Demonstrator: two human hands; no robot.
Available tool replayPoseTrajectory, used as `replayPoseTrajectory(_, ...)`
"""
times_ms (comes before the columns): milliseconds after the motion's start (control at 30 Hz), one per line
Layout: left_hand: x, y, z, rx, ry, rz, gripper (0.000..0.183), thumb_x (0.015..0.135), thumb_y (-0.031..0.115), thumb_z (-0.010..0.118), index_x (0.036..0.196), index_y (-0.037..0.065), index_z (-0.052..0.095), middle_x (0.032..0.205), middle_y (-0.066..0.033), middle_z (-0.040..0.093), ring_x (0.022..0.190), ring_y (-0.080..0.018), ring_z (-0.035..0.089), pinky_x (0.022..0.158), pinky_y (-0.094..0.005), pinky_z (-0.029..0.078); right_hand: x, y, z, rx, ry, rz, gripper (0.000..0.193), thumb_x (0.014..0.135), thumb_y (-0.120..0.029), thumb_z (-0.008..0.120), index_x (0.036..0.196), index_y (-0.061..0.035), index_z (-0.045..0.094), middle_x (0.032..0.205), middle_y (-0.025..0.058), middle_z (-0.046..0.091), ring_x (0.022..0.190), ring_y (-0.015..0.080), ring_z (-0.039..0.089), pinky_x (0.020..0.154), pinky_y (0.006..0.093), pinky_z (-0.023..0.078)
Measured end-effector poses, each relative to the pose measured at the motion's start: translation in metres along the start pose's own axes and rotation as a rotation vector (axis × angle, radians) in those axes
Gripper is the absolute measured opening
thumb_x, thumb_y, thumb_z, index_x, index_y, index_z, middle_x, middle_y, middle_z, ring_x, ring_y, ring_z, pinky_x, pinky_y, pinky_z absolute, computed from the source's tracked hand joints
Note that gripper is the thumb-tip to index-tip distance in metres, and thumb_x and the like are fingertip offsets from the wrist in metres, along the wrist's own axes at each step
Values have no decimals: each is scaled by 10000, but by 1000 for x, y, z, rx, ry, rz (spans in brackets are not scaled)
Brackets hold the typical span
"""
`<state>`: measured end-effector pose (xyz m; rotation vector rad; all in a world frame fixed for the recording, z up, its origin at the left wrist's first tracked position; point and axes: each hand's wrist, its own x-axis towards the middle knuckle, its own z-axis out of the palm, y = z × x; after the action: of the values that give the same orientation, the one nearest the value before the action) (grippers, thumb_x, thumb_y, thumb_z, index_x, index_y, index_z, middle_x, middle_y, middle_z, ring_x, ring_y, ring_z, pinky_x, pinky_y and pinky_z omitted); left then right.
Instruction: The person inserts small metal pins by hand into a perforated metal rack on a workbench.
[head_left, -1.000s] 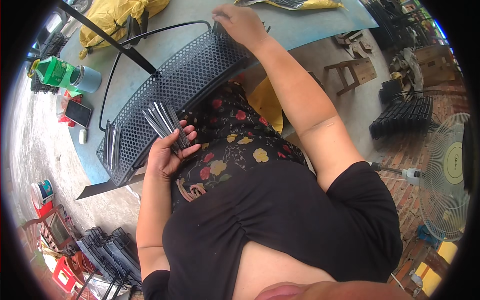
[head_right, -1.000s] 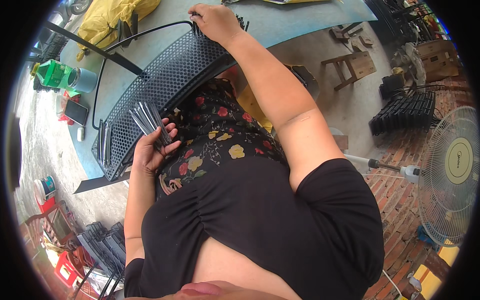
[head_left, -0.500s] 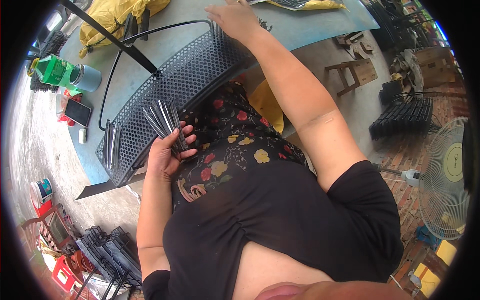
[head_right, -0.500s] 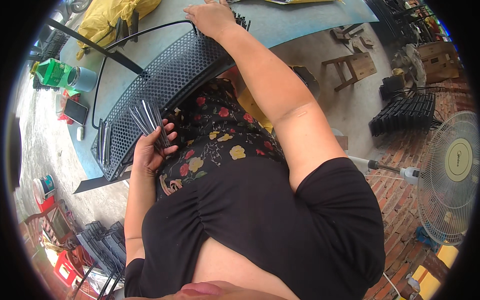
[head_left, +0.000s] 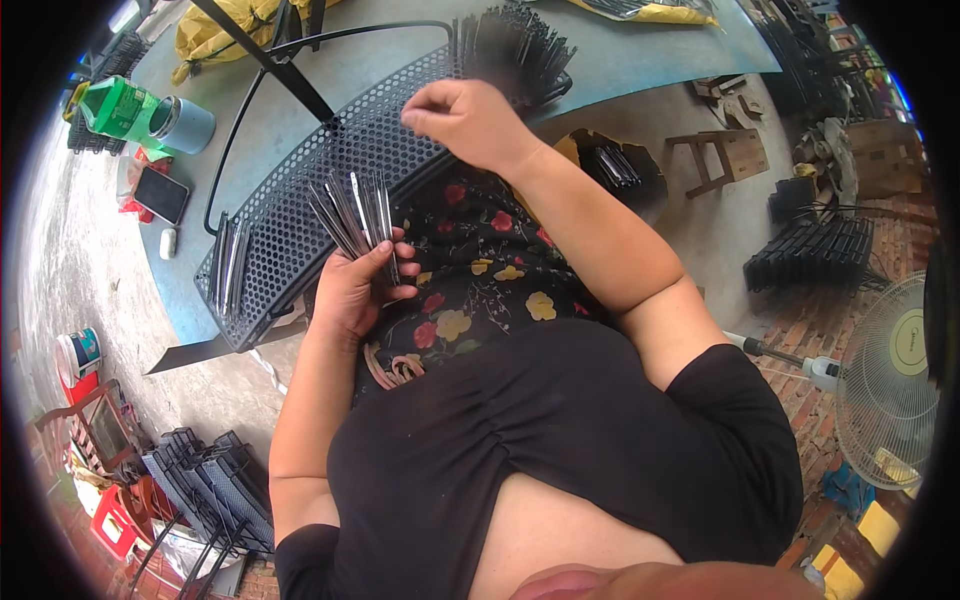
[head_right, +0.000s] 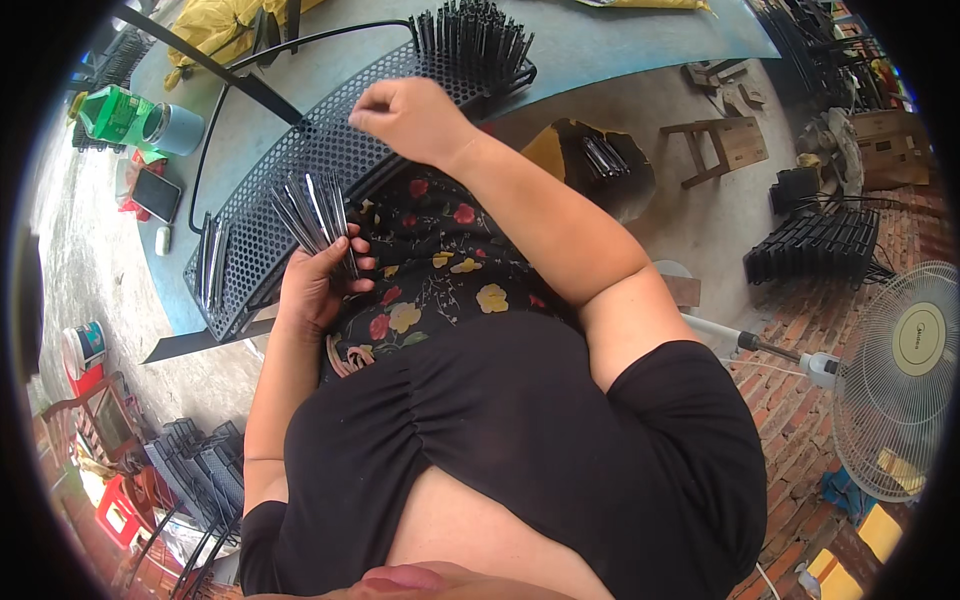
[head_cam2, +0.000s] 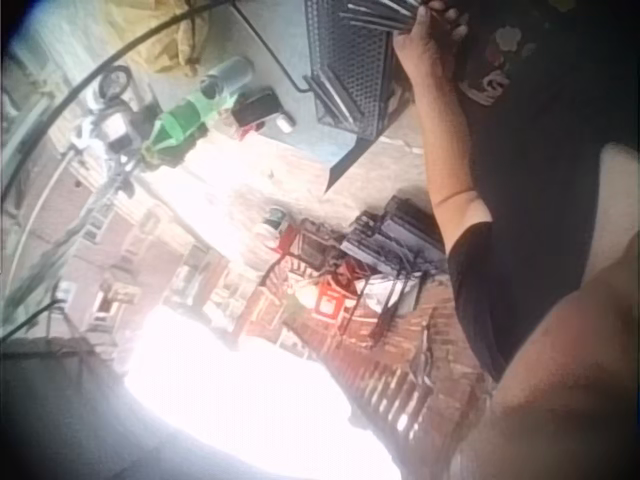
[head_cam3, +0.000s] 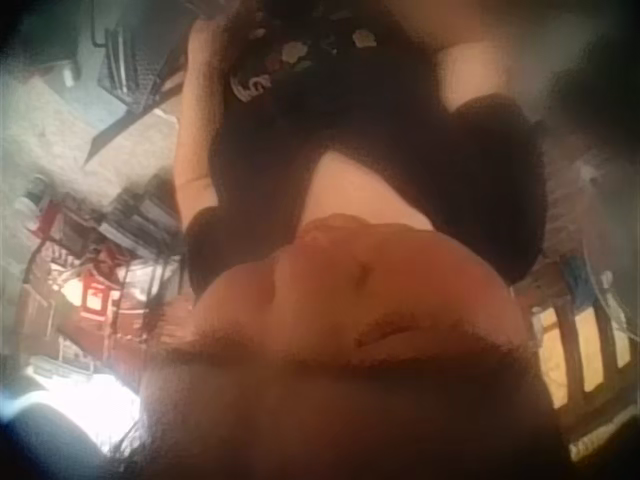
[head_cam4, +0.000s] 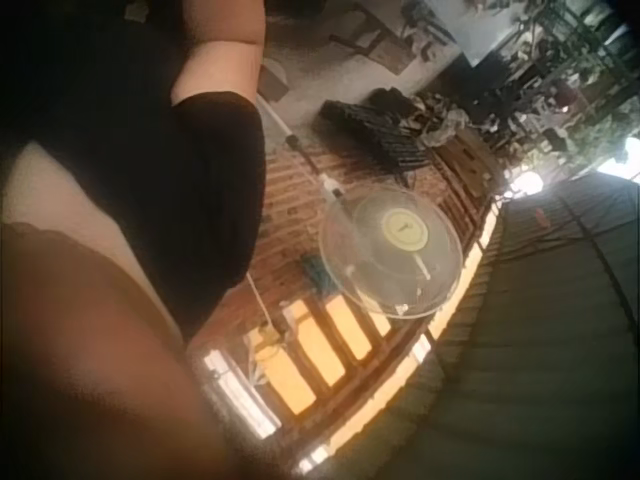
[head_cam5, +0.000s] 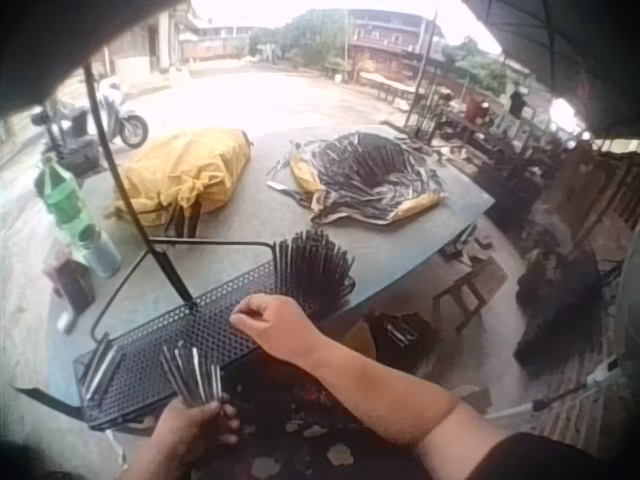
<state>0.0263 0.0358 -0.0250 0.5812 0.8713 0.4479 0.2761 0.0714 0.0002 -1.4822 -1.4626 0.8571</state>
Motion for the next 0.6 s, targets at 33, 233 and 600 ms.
replayPoseTrajectory(33, -1, 0, 1, -2, 2, -1, 258, 932, 113, 599, 1162, 1, 567, 917, -100, 665, 783, -208, 686, 582, -336, 610, -8, -7, 14, 325, -206, 225, 237, 882, -201, 693, 1026, -13, 685, 871, 39, 694, 752, 96, 636, 689, 226, 515)
replayPoseTrajectory(233, -1, 2, 8, 42, -74, -11, 268, 919, 94, 613, 1164, -11, 577, 911, -110, 669, 771, -213, 684, 562, -321, 599, -20, -8, 34, 459, -388, 279, 226, 840, -81, 723, 1028, 28, 659, 915, 45, 669, 786, 96, 626, 690, 231, 534)
replayPoseTrajectory(600, 2, -1, 3, 30, -17, 64, 274, 939, 82, 579, 1191, -26, 557, 895, -92, 654, 716, -178, 663, 533, -299, 594, 7, -13, -24, 742, 9, 295, 138, 911, -127, 654, 972, -5, 636, 878, 99, 706, 760, 168, 691, 663, 291, 567)
